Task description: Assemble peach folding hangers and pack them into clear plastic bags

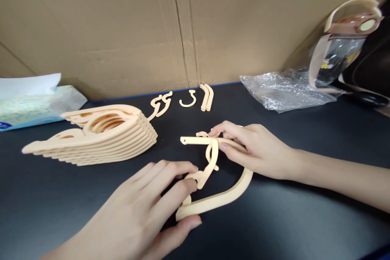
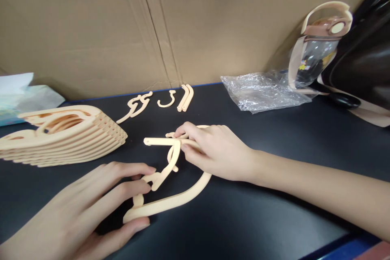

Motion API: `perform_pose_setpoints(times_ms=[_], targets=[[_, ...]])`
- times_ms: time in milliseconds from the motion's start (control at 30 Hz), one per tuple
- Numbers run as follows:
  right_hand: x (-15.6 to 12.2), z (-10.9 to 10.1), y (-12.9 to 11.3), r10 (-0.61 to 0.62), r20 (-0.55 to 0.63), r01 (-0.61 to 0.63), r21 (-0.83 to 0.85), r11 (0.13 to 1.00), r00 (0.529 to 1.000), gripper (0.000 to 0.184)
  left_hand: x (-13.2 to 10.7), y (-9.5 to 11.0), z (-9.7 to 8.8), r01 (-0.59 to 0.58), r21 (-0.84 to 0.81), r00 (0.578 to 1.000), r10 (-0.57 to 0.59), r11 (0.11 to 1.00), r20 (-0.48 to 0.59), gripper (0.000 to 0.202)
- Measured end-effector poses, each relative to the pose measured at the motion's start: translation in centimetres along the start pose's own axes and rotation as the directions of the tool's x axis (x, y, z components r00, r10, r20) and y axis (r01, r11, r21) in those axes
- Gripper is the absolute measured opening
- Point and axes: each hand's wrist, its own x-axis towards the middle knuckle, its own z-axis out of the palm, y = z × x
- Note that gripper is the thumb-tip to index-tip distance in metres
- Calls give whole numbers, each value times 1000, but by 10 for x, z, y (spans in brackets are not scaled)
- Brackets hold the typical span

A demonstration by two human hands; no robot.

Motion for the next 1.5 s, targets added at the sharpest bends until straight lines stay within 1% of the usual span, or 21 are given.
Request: perform_pose_setpoints(times_ms=[133, 233, 367, 533, 667, 833, 967, 1033, 1133, 1300, 1500], targets=[[-1, -1, 0, -10, 15, 10, 22, 1000, 1000, 24, -1, 0, 0, 20, -37, 1000, -20, 999, 16, 14], [-1, -1, 1, -16, 4, 16, 24, 1000, 1000, 24, 0, 0, 0, 24, -47, 1000, -23, 999, 20, 13], [0, -1, 2, -22, -3, 22, 41, 999, 1000, 24, 1, 1, 1, 14, -59, 1000, -14, 998, 5, 12], [1, 0, 2, -1, -17, 1, 41, 999, 1000, 23, 0, 3, 3, -7, -140, 999, 1, 990, -41, 10], [1, 0, 2, 3, -5, -2, 38, 999, 1000, 24, 5, 5, 2, -33, -131, 999, 31, 991, -24, 12], [1, 0, 2, -1, -4, 1, 35, 999, 1000, 25, 10, 6, 2, -57, -127, 997, 50, 990, -55, 16], [0, -1, 2, 0, 1, 0, 28, 1000, 1000, 25, 10, 7, 4, -55, -159, 997, 46, 986, -60, 17], [0, -1, 2, -1, 6, 1, 26, 1000, 1000, 25, 10, 8, 4, -63, -153, 996, 53, 986, -66, 17], [0, -1, 2, -8, 12, 8, 19, 1000, 1000, 27, 10, 9, 3, -65, -131, 997, 59, 989, -48, 19], [1, -1, 2, -4, 13, 4, 8, 1000, 1000, 28, 6, 8, 5, -75, -163, 996, 67, 984, -53, 19], [0, -1, 1, 1, 11, -1, 4, 1000, 1000, 27, 7, 8, 4, -70, -148, 997, 63, 987, -51, 19]])
